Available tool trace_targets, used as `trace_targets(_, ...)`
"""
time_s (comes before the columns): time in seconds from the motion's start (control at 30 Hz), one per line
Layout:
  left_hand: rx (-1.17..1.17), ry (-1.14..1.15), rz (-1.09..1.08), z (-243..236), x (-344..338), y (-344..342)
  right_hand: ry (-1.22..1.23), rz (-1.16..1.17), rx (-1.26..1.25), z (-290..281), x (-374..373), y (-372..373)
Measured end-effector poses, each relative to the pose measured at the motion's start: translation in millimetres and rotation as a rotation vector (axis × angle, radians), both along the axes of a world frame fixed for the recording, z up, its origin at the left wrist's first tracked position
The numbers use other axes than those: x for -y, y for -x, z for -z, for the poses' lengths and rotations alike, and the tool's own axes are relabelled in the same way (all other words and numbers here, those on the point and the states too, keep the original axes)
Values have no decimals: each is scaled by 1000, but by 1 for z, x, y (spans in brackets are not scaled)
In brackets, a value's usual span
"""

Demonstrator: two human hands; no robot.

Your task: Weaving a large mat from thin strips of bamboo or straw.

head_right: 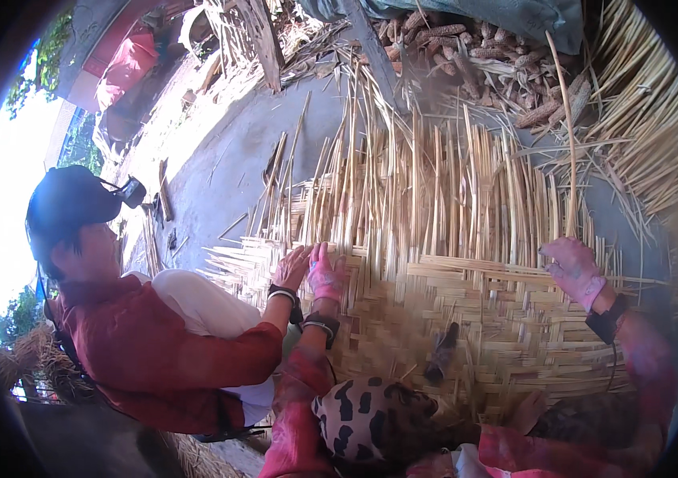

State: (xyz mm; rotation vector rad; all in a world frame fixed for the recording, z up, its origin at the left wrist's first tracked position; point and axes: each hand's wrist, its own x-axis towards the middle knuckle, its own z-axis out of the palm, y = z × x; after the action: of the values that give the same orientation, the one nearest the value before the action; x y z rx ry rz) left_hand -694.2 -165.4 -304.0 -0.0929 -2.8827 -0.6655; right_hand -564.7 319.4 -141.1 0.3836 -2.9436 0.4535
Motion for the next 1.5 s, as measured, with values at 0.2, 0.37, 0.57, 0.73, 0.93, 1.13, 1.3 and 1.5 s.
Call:
trace_targets(0.2, 209, 201, -3, 7, -7, -4, 486, 118, 376, -29, 26, 52)
trace_targets(0.37, 66, 58, -116, -19, -26, 36, 544, 225, 677, -42, 42, 35)
trace_targets(0.57, 153, -119, -712, -35, 26, 84, 694, 293, 737, -18, 49, 14)
trace_targets(0.73, 340, -141, -646, -54, 27, 92, 812, 470, 778, -9, 33, -17)
trace_targets(0.93, 269, -431, -21, -49, -46, 80, 963, 621, 1103, 20, 27, -26)
trace_targets(1.13, 802, -528, 536, -135, -171, 39, 2061, 748, 695, 113, -17, -60)
trace_targets(1.3, 955, 26, 759, -112, -200, 21, 2363, 631, 485, 106, -25, -62)
trace_targets(1.5, 802, 185, 870, -91, -235, -13, 1413, 235, 573, 53, 6, -120)
